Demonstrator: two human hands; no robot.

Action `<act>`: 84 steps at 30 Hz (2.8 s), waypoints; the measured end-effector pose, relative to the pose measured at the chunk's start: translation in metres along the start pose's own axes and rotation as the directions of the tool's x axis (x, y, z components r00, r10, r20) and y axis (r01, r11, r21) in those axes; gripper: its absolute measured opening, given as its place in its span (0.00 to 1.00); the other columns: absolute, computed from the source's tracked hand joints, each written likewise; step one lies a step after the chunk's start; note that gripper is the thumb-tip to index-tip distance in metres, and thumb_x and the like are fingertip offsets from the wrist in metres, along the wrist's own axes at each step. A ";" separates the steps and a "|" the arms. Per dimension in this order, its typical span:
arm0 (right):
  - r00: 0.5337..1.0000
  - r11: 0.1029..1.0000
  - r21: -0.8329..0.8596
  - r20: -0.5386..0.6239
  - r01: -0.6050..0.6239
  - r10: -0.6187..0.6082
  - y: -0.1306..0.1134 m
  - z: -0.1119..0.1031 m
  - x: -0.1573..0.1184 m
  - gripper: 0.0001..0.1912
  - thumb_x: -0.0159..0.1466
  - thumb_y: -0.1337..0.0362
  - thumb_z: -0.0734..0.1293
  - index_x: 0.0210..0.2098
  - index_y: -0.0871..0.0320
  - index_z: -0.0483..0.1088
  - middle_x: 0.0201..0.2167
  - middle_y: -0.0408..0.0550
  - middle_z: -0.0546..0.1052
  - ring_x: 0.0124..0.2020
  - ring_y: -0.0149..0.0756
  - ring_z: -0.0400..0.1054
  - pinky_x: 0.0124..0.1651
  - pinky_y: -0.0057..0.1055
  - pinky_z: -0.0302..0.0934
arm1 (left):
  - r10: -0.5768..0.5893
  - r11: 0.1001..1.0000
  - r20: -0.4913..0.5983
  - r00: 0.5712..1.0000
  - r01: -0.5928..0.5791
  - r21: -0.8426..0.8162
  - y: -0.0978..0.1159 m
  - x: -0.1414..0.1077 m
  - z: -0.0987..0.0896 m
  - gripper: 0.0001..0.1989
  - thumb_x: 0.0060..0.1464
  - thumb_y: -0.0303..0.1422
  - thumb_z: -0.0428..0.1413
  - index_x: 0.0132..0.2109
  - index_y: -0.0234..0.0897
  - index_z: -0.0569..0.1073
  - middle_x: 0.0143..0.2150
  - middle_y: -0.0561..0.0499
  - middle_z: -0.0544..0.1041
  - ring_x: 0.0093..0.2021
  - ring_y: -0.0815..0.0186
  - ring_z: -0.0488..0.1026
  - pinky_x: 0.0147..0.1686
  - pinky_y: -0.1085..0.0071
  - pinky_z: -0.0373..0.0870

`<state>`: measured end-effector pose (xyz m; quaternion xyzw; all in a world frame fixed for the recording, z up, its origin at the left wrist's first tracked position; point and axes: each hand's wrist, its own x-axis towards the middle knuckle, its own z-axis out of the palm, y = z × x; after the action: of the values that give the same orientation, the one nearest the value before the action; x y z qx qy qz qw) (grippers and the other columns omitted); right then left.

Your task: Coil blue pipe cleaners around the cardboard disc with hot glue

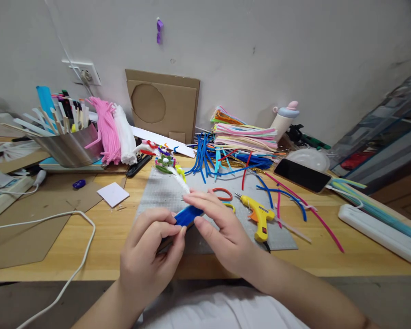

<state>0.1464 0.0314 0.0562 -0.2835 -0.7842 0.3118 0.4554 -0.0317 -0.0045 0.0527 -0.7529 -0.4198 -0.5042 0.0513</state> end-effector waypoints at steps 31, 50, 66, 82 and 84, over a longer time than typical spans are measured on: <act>0.997 0.973 0.230 -0.073 0.004 0.013 0.013 0.009 -0.005 0.11 0.72 0.63 0.58 0.48 0.52 0.71 0.44 0.48 0.73 0.48 0.38 0.67 0.53 0.38 0.61 | -0.058 0.986 0.220 0.974 0.022 0.164 -0.003 0.003 -0.017 0.09 0.58 0.32 0.59 0.45 0.41 0.72 0.40 0.52 0.79 0.40 0.65 0.76 0.41 0.69 0.70; 0.965 0.866 0.454 -0.047 -0.209 0.257 0.043 0.034 -0.019 0.14 0.71 0.51 0.58 0.45 0.53 0.67 0.40 0.46 0.69 0.44 0.39 0.64 0.50 0.35 0.60 | -0.286 0.951 0.176 0.942 0.302 -0.068 -0.012 0.010 -0.037 0.18 0.62 0.45 0.52 0.55 0.45 0.71 0.46 0.51 0.79 0.44 0.64 0.74 0.42 0.68 0.70; 0.968 0.880 0.439 -0.080 -0.178 0.236 0.047 0.035 -0.023 0.14 0.71 0.51 0.57 0.45 0.53 0.67 0.40 0.47 0.69 0.43 0.39 0.64 0.50 0.35 0.61 | -0.263 0.965 -0.053 0.963 0.262 -0.029 -0.026 -0.057 -0.024 0.20 0.58 0.39 0.58 0.56 0.42 0.70 0.51 0.44 0.75 0.53 0.56 0.73 0.52 0.58 0.72; 0.970 0.904 0.381 -0.061 -0.195 0.235 0.040 0.037 -0.025 0.13 0.72 0.53 0.57 0.47 0.53 0.66 0.42 0.47 0.69 0.44 0.39 0.64 0.50 0.35 0.60 | -0.008 0.999 -0.054 0.999 0.010 0.039 -0.039 -0.055 -0.016 0.32 0.52 0.20 0.60 0.61 0.50 0.65 0.53 0.46 0.74 0.54 0.56 0.73 0.51 0.53 0.74; 0.974 0.909 0.379 -0.071 -0.173 0.215 0.037 0.036 -0.026 0.13 0.72 0.54 0.57 0.47 0.53 0.66 0.42 0.47 0.69 0.44 0.38 0.64 0.50 0.35 0.61 | -0.008 0.999 -0.066 0.998 0.010 0.031 -0.042 -0.054 -0.016 0.30 0.54 0.21 0.59 0.60 0.51 0.65 0.50 0.48 0.74 0.50 0.60 0.74 0.51 0.56 0.73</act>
<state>0.1314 0.0284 0.0003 -0.2858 -0.6525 0.4817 0.5104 -0.0794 -0.0169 0.0025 -0.7331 -0.4290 -0.5224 0.0749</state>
